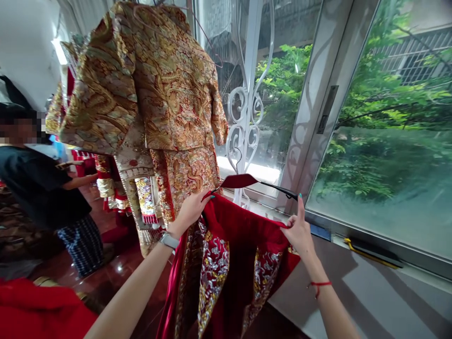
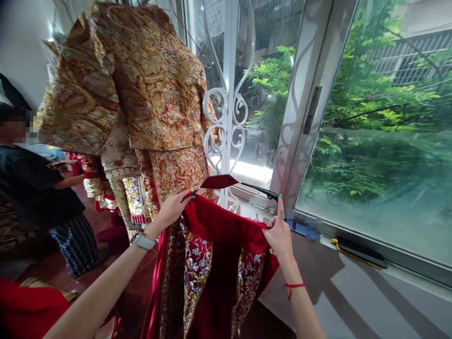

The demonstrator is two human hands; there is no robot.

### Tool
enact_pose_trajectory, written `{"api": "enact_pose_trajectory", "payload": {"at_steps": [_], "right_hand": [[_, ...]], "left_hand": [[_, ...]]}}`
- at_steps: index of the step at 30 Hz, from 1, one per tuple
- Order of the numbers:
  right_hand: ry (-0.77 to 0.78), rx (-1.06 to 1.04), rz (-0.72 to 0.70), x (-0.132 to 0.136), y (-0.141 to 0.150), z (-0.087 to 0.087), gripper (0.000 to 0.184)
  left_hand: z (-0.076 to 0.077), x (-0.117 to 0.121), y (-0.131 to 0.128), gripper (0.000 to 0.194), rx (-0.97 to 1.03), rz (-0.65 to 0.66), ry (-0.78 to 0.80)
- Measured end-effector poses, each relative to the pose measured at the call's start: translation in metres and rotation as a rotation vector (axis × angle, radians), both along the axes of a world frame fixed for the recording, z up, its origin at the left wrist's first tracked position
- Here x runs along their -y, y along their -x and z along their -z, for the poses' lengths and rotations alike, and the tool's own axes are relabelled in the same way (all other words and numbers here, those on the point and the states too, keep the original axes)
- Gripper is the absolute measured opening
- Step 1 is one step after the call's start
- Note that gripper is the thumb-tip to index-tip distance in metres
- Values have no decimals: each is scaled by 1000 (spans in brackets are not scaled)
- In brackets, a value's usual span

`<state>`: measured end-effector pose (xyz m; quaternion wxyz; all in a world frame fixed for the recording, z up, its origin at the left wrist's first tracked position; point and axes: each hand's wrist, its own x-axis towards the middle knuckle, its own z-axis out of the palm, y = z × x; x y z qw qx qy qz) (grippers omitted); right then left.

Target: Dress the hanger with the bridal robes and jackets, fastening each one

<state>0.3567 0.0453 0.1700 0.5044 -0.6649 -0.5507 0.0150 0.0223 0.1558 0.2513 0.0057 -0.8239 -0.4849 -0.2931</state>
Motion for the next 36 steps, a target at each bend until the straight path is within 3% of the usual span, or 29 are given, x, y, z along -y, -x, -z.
{"api": "enact_pose_trajectory", "payload": {"at_steps": [3, 5, 8, 10, 13, 15, 18, 22, 25, 31, 34, 36], "right_hand": [[84, -34, 161, 6, 3, 53, 95], [217, -68, 223, 7, 10, 93, 75], [338, -282, 102, 4, 18, 143, 48], [352, -446, 16, 0, 19, 161, 43], [361, -558, -73, -7, 9, 160, 36], [346, -598, -114, -12, -5, 144, 34], [257, -596, -105, -22, -34, 105, 37], [108, -455, -26, -43, -68, 32, 34], [-10, -277, 54, -58, -79, -27, 31], [-152, 15, 181, -64, -55, -124, 33], [-187, 162, 251, -49, -22, -151, 32], [-181, 292, 279, -32, 9, -155, 32]], "left_hand": [[6, 1, -10, 38, 81, 63, 29], [10, 1, -15, 37, 121, 97, 42], [11, 1, -17, 36, 121, 105, 40], [10, 0, -14, 38, 105, 109, 41], [5, -3, -7, 42, 72, 116, 32], [2, -7, -1, 42, 40, 115, 22], [-3, -13, 8, 42, -12, 128, 21], [-11, -21, 18, 43, -61, 165, 43], [-20, -20, 23, 45, -102, 164, 45], [-31, -10, 24, 44, -182, 112, 17], [-25, -2, 18, 44, -182, 65, 0], [-18, 3, 13, 43, -152, 37, 4]]}}
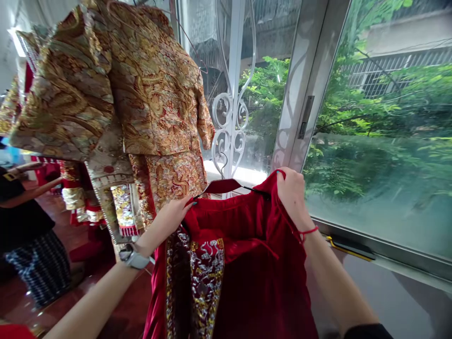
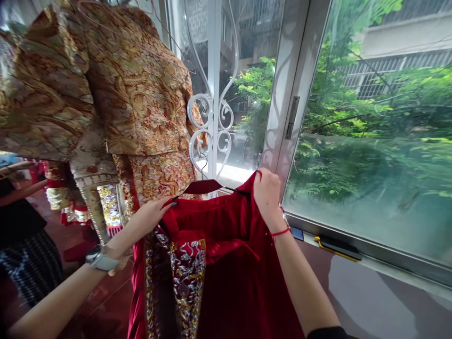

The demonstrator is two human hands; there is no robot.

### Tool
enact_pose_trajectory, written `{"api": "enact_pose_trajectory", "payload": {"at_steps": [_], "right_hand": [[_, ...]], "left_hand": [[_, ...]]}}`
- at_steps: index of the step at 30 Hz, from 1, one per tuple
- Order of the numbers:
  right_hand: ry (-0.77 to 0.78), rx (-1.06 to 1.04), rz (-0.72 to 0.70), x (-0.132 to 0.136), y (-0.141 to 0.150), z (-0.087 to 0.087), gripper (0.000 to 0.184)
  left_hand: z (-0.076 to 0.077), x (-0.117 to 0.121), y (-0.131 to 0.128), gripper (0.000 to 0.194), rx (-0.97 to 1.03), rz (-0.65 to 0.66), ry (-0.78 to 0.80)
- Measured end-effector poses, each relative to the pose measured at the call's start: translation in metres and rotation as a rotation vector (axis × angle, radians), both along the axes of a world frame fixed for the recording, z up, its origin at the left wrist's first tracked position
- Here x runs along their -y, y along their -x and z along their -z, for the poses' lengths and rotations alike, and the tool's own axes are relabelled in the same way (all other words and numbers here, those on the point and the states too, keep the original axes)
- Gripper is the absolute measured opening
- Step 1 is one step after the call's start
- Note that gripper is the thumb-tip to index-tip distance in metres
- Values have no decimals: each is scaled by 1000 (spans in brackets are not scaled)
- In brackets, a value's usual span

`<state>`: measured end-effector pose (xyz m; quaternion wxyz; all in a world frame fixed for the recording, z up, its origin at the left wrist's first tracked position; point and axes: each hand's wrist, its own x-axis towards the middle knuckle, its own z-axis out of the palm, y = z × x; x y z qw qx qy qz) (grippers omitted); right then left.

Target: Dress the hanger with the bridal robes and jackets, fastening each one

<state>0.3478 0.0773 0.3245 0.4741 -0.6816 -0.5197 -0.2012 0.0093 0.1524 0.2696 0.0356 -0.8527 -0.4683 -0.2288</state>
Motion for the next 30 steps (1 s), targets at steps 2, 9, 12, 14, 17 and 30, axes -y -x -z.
{"api": "enact_pose_trajectory", "payload": {"at_steps": [2, 9, 12, 14, 17, 30], "right_hand": [[78, 95, -11, 18, 35, 12, 31], [445, 22, -202, 43, 66, 102, 37], [342, -120, -371, 34, 20, 105, 35], [245, -116, -301, 24, -12, 99, 34], [153, 86, -110, 8, -43, 97, 46], [95, 261, -266, -8, -43, 78, 31]], "left_hand": [[5, 4, -4, 42, 26, -2, 13], [11, -4, -4, 46, 111, 48, 12], [10, -9, -5, 47, 129, 79, 61], [10, -10, -6, 48, 135, 86, 75], [13, -12, -7, 51, 133, 70, 48], [0, 11, -4, 41, -39, -73, -35]]}}
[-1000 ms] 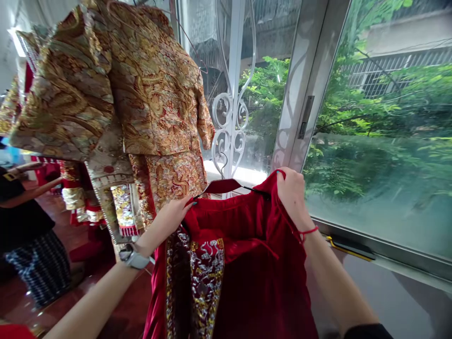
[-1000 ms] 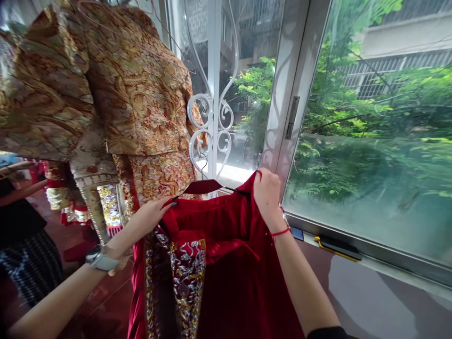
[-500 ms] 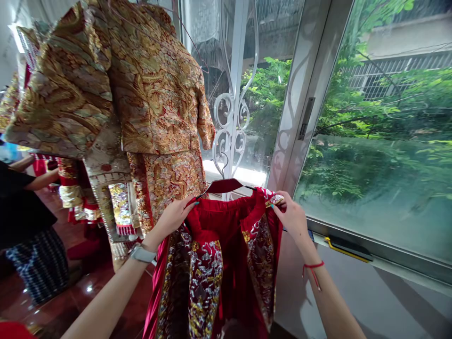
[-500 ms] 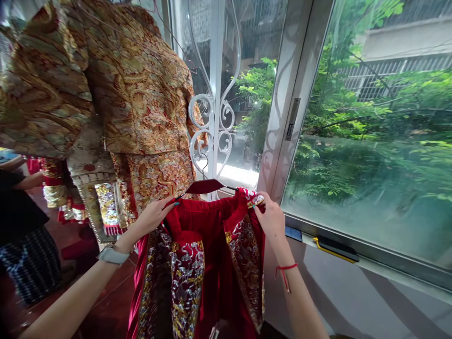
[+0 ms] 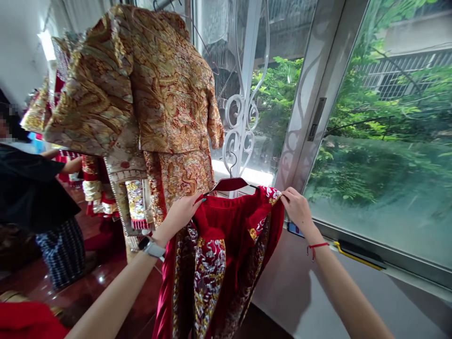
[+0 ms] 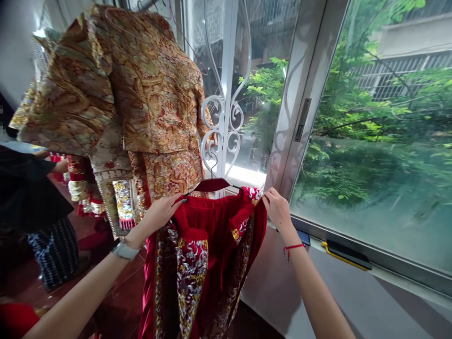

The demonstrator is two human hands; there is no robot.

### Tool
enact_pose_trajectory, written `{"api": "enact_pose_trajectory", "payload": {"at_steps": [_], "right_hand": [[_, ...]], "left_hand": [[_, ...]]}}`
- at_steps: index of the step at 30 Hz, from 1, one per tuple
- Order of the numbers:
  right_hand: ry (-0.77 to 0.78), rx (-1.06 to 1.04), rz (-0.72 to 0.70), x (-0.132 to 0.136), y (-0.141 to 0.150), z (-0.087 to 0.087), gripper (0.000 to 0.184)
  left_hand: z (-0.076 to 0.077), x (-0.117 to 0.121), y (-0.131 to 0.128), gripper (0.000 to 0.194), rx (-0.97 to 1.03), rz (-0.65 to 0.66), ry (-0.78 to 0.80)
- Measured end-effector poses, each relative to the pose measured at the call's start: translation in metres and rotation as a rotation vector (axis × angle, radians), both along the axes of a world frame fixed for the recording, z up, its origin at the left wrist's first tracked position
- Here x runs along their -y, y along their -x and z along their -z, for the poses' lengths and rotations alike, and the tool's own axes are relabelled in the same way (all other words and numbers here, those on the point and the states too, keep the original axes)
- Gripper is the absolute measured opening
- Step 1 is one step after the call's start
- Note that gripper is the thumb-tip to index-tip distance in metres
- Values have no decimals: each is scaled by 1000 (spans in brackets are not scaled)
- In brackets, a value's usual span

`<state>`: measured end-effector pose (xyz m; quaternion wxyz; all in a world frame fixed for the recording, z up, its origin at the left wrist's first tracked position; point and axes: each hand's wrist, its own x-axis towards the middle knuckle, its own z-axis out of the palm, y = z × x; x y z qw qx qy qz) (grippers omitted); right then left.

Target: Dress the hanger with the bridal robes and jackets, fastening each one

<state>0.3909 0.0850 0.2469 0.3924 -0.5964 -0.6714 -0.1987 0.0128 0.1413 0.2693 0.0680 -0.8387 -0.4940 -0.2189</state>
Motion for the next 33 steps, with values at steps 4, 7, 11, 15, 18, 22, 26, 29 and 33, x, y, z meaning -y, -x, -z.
{"api": "enact_pose_trajectory", "payload": {"at_steps": [4, 7, 11, 15, 18, 22, 26, 29, 33], "right_hand": [[-144, -147, -102, -6, 28, -31, 31], [-243, -212, -118, -9, 53, -68, 29], [-393, -188, -159, 12, 80, -107, 26], [-399, -54, -128, 58, 70, -82, 24], [-186, 45, -48, 83, 40, -13, 20], [41, 18, 21, 85, 18, 73, 20], [209, 2, -2, 70, 38, 86, 19], [213, -101, 3, 52, 61, 72, 18], [107, -254, 10, 16, 85, 74, 59]], "left_hand": [[2, 10, -8, 37, -10, -42, -15], [3, 16, -15, 35, -6, -59, 10], [2, 23, -19, 33, 2, -75, 50], [5, 21, -18, 37, -43, -60, 26], [10, 13, -17, 40, -57, -49, 10], [18, -4, -15, 41, 44, 2, 47], [24, -11, -13, 47, 99, 1, 32], [26, -9, -13, 48, 101, -48, -2], [22, -5, -11, 44, 69, -120, -28]]}}
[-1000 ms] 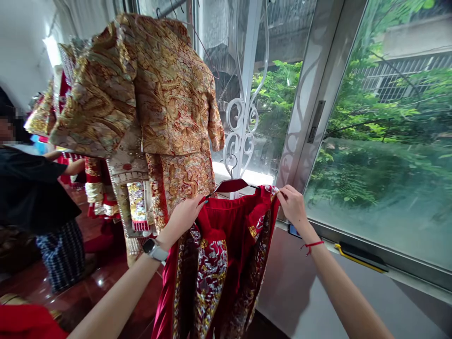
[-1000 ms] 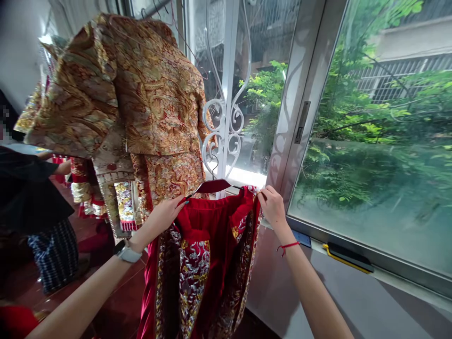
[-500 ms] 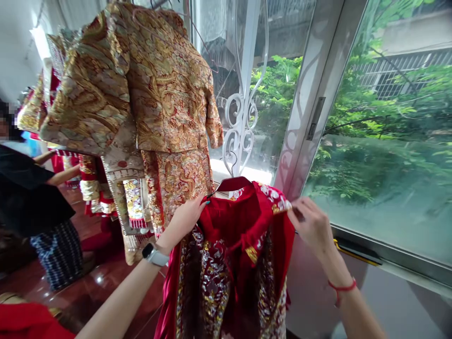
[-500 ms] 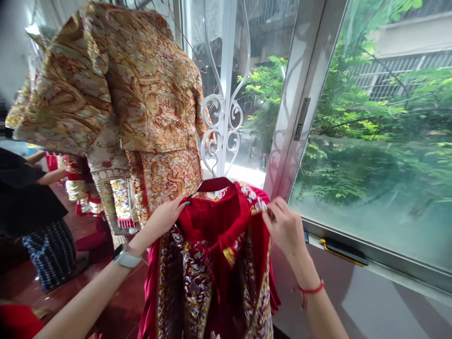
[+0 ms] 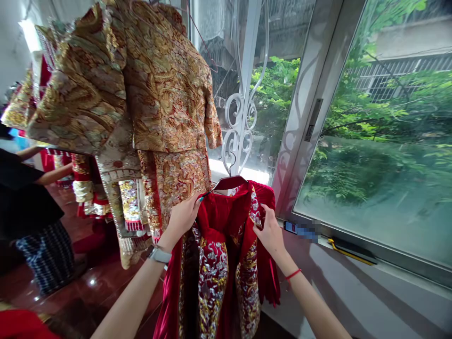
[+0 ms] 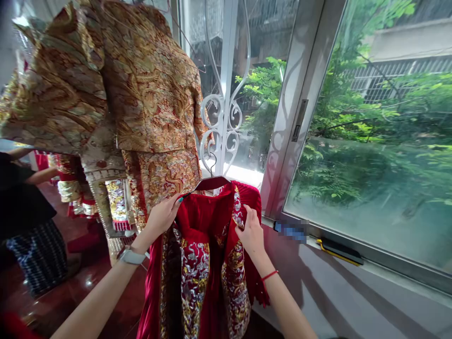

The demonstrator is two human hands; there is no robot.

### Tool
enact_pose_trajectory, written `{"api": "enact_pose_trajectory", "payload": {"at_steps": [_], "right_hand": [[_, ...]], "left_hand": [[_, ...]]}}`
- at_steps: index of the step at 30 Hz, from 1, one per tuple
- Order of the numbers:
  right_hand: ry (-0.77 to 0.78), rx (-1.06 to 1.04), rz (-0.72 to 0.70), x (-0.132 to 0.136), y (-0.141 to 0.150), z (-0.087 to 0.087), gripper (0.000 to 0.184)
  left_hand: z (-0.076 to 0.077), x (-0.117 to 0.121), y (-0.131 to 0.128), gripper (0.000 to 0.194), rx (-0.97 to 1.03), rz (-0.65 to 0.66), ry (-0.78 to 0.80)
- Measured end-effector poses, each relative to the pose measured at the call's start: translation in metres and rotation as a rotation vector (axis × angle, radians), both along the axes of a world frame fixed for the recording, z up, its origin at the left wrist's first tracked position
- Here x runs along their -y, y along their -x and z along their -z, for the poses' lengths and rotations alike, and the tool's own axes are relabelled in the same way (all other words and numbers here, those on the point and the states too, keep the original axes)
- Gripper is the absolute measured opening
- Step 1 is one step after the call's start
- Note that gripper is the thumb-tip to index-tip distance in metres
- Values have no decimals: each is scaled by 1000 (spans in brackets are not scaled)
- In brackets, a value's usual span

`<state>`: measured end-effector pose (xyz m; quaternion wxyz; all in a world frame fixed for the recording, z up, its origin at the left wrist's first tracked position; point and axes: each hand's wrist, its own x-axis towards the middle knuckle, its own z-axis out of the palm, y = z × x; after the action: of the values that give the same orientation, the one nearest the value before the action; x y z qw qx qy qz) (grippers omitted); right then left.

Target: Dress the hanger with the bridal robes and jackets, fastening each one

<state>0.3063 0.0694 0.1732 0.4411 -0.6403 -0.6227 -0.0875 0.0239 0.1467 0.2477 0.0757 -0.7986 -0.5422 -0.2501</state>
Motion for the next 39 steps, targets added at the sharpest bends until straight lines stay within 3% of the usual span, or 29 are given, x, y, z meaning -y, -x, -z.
{"api": "enact_pose_trajectory", "payload": {"at_steps": [3, 5, 7, 10, 12, 15, 19, 21, 24, 28, 31, 34, 35, 37, 39], "right_hand": [[19, -79, -66, -20, 1, 3, 56], [29, -5, -86, -21, -12, -7, 48], [-16, 188, -20, -15, -34, -30, 44], [-124, 483, 187, -3, -73, -76, 44], [-157, 553, 310, -2, -95, -101, 46], [-55, 518, 330, -10, -110, -108, 48], [182, 382, 8, -13, -109, -64, 51], [255, 246, -76, -7, -106, -39, 59], [326, 104, -56, 8, -97, -18, 70], [146, -69, -8, 23, -66, -5, 64], [105, -265, -127, 23, -35, 21, 43], [403, -558, -329, 22, -8, 69, 18], [561, -664, -349, 23, 2, 87, 13], [850, -823, -324, 27, 23, 124, 11], [1007, -892, -291, 31, 48, 156, 17]], "left_hand": [[-5, 1, 5, 42, -12, 15, 0], [-8, 2, 9, 41, -16, 33, -3], [-10, 1, 13, 41, -23, 38, -2], [-8, -4, 18, 42, -16, 83, -11], [-5, -9, 19, 44, -5, 129, -18], [1, -16, 17, 46, 8, 146, -25], [1, -21, 16, 48, 0, 79, -57], [-1, -23, 17, 48, -10, 55, -58], [0, -28, 17, 47, 26, 79, -99], [15, -23, 8, 44, 147, 18, -280], [43, 3, -7, 48, 306, -33, -437], [89, 43, -31, 37, 407, -5, -554], [107, 56, -40, 32, 407, 34, -527], [142, 74, -60, 33, 345, 83, -323], [173, 79, -77, 36, 305, 33, -98]]}}
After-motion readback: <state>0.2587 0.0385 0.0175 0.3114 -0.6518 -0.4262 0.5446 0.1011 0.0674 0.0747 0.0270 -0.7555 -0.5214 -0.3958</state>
